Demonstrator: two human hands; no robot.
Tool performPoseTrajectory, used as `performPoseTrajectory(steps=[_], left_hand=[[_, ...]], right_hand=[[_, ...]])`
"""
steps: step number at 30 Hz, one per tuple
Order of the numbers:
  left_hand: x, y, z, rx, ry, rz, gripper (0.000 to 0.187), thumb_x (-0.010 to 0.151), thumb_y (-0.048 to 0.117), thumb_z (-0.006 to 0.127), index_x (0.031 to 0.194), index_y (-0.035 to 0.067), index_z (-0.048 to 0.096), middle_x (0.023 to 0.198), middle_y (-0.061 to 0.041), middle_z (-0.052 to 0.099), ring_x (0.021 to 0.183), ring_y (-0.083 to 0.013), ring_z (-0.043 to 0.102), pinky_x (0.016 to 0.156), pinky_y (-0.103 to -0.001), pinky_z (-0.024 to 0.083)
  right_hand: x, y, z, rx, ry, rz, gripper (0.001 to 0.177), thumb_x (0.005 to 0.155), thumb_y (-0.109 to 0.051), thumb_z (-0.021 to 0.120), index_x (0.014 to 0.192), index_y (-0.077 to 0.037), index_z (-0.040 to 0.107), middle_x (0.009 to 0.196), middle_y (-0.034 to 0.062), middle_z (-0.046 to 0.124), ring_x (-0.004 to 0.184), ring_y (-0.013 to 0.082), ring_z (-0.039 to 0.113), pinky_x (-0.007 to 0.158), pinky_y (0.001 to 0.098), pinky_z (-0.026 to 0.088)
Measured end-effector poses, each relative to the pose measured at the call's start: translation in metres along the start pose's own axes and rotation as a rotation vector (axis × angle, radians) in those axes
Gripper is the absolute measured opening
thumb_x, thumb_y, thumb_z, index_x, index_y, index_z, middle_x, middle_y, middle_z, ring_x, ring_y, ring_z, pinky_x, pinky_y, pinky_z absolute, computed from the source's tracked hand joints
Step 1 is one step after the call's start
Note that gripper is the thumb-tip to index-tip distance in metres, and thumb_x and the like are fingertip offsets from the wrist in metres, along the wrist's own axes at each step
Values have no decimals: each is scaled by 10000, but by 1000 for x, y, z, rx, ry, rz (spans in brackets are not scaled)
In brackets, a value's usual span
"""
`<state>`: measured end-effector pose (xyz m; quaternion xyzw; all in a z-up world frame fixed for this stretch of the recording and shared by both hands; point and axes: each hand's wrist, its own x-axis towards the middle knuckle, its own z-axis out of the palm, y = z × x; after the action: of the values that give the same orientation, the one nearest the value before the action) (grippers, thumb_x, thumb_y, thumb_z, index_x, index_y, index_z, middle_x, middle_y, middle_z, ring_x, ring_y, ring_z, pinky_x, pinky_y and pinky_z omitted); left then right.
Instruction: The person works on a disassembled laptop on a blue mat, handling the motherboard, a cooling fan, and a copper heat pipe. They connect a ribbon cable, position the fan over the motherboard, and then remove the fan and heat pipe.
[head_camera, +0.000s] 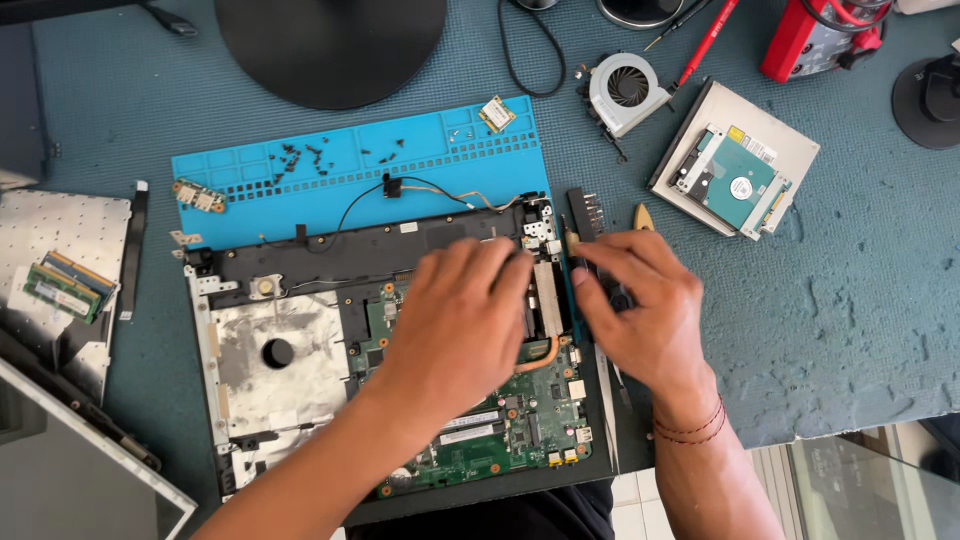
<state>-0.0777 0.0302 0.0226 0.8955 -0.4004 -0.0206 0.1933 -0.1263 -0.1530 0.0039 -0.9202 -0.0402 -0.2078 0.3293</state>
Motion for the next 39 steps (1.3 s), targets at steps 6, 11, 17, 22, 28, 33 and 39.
performPoseTrajectory(steps=[6,11,17,22,28,33,39], left_hand=[[7,-27,-11,6,-69,-116,327,878,181,579,1183,65,602,1107,-86,606,1008,-304,508,814,-487,421],[-13,-41,-20,-6,-98,-170,310,869,150,588,1171,89,614,1076,-54,591,951,-312,485,728,-478,413],[-29,-45,-5,-43,-80,-130,291,844,162,635,1124,84,630,1097,-72,553,963,-317,485,743,-469,412],[-30,-51,0,-64,-56,-116,251,851,181,643,1083,87,660,1069,-49,556,968,-301,493,745,-456,419],[-31,-55,-2,-82,-28,-93,59,866,129,652,873,76,678,909,-19,581,858,-283,503,682,-431,457],[-28,-56,-9,-85,-57,-126,45,884,73,599,914,91,627,861,-24,582,834,-272,506,650,-426,419],[-28,-66,0,-12,143,-98,143,855,50,627,971,100,694,891,-71,597,937,-276,565,744,-424,472]], right_hand=[[1,-1,3,72,-90,-63,165,839,-84,699,978,4,687,997,123,616,890,252,597,841,368,491],[0,2,1,21,-80,-24,180,882,-105,657,1040,-21,675,1031,115,607,933,246,628,837,350,515],[5,-8,-1,-1,-88,-27,150,898,-41,622,1035,-13,677,1033,130,610,954,266,620,868,363,501],[17,-19,-5,-55,-171,-18,171,891,-25,628,1053,-22,681,1026,133,593,976,282,592,910,401,469],[26,-16,20,-63,-160,-83,116,860,-48,674,966,-57,720,923,82,600,861,264,570,812,400,420],[23,-12,29,47,-119,7,118,831,-3,658,923,-37,725,924,89,586,826,199,606,751,301,484],[25,-9,33,56,-81,76,123,785,-27,698,875,-93,749,831,81,615,595,224,568,552,318,496]])
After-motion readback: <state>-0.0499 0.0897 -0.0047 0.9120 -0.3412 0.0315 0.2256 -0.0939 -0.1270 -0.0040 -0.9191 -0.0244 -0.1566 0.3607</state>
